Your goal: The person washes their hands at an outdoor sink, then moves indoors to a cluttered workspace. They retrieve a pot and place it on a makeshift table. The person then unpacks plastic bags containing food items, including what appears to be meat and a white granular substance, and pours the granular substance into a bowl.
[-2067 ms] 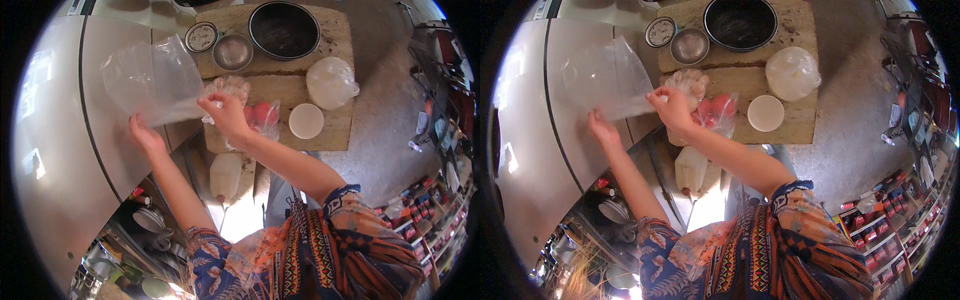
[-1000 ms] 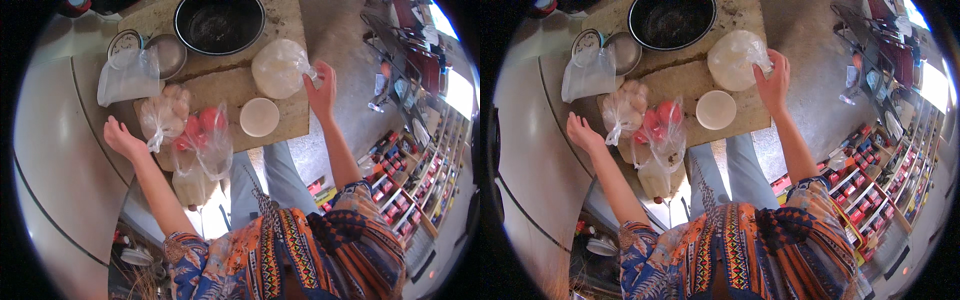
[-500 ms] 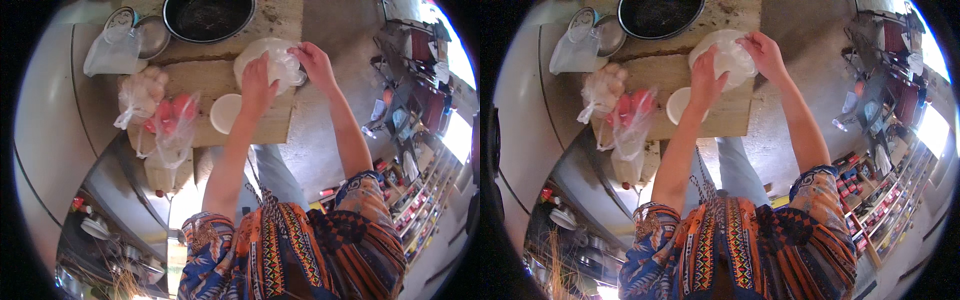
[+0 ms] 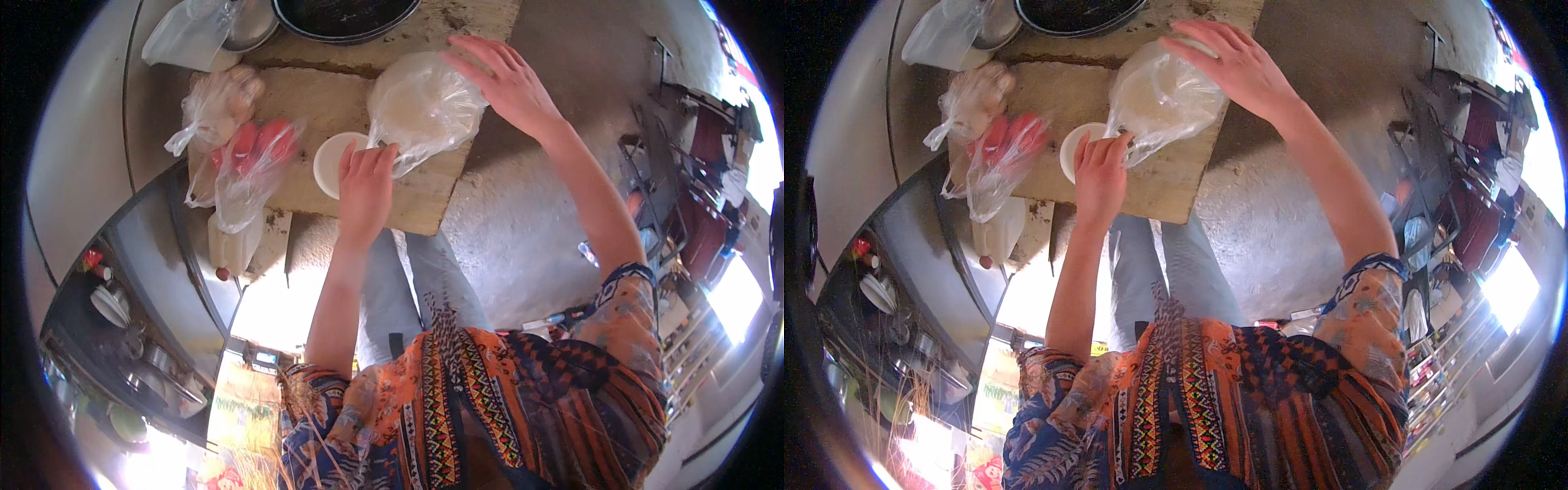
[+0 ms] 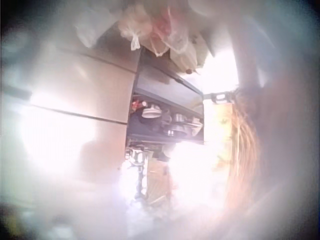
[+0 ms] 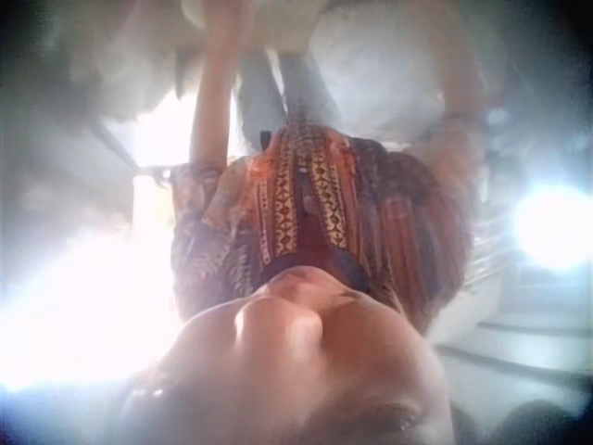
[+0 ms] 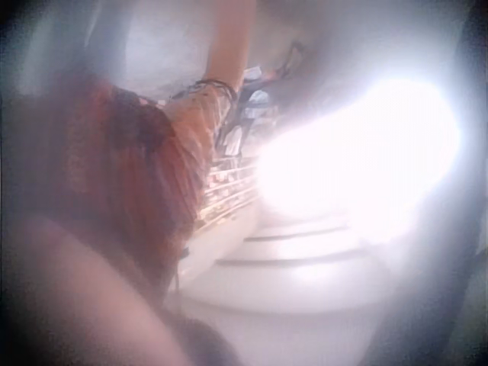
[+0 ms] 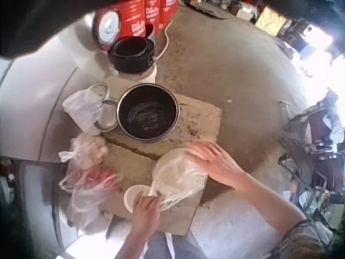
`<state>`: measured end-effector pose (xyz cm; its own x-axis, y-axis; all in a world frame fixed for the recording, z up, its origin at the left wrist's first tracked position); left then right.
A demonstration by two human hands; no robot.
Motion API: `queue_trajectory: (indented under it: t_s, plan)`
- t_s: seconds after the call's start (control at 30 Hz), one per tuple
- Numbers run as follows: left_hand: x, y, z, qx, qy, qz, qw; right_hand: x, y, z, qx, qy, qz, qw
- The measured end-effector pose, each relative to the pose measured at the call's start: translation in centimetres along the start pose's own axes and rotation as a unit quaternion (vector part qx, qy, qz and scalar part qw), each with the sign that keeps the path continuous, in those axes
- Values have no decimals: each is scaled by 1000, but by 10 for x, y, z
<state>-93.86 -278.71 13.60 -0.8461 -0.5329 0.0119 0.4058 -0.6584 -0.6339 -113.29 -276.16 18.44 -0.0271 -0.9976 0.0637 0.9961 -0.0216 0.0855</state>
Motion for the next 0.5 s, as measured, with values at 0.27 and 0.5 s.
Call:
queue_trajectory:
  t_s: [0.27, 0.5]
  plan:
    - [-39, 16, 21, 76, -89, 38, 992, 21, 115, -53, 45, 41, 371, 927]
    - [-58, 4, 26, 62, -170, 46, 982, 10, 91, -102, 388, 269, -27, 881]
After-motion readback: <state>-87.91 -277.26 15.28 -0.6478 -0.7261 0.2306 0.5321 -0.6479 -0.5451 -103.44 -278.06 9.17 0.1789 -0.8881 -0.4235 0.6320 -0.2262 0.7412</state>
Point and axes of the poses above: each hand's wrist, its own x-axis towards the middle knuckle, its own z-axis out of the back of the hand, y = z × x, the point moved 9 cm from there along x, towards the middle knuckle
